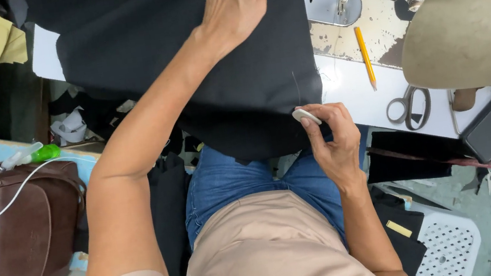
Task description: The person marks a black fabric with chalk using a ruler as a guide, then folds the fabric to align the edges. They use a measuring tape to check the dimensions and finally cut the fabric along the marked line using scissors.
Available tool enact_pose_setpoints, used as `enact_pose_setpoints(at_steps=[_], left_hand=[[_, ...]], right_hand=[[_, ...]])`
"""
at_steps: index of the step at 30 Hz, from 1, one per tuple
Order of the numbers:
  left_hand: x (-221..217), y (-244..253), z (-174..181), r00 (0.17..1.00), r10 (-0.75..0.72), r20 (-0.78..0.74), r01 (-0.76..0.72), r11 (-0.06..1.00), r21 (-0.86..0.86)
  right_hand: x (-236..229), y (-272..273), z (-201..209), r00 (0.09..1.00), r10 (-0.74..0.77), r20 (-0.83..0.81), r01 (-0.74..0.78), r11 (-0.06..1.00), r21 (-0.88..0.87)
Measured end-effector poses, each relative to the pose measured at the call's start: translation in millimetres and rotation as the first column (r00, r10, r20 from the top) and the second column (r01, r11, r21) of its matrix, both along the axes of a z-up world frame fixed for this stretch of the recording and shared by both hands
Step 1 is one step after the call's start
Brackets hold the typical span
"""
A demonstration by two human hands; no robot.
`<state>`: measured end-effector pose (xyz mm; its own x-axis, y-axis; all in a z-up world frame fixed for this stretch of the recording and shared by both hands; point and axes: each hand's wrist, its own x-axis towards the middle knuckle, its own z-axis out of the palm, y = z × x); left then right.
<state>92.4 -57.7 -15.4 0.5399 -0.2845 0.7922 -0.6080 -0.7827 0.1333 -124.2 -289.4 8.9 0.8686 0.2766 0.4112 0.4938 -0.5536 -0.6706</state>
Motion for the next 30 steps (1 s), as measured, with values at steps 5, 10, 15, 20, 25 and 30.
enact_pose_setpoints(at_steps=[5,10,15,20,25,30], left_hand=[[-45.5,-2.4,28.2,0.544,-0.613,-0.573,0.072,0.714,-0.696],[-80.5,0.2,11.5,0.659,-0.268,-0.703,0.066,0.951,-0.301],[-97.5,8.2,16.9,0.855,0.040,-0.517,0.041,0.989,0.145],[-111.0,5.4,-10.7,0.771,-0.026,-0.637,0.223,0.947,0.231],[-111.7,-2.2,-3.9,0.752,-0.033,-0.658,0.237,0.945,0.224],[-109.9,-10.2,-6.3,0.751,-0.019,-0.660,0.231,0.944,0.237]], right_hand=[[-2.2,-5.1,-4.2,0.992,-0.026,-0.127,0.045,0.988,0.148],[-2.0,-8.4,-8.9,0.987,-0.041,-0.155,0.074,0.974,0.212],[-0.8,-11.0,-4.7,0.985,-0.057,-0.161,0.089,0.977,0.195],[-8.2,-14.2,5.4,0.974,-0.046,-0.221,0.089,0.977,0.192],[13.5,-10.1,9.5,0.954,-0.171,-0.248,0.231,0.943,0.239],[45.0,0.1,-4.4,0.947,-0.228,-0.226,0.275,0.939,0.205]])
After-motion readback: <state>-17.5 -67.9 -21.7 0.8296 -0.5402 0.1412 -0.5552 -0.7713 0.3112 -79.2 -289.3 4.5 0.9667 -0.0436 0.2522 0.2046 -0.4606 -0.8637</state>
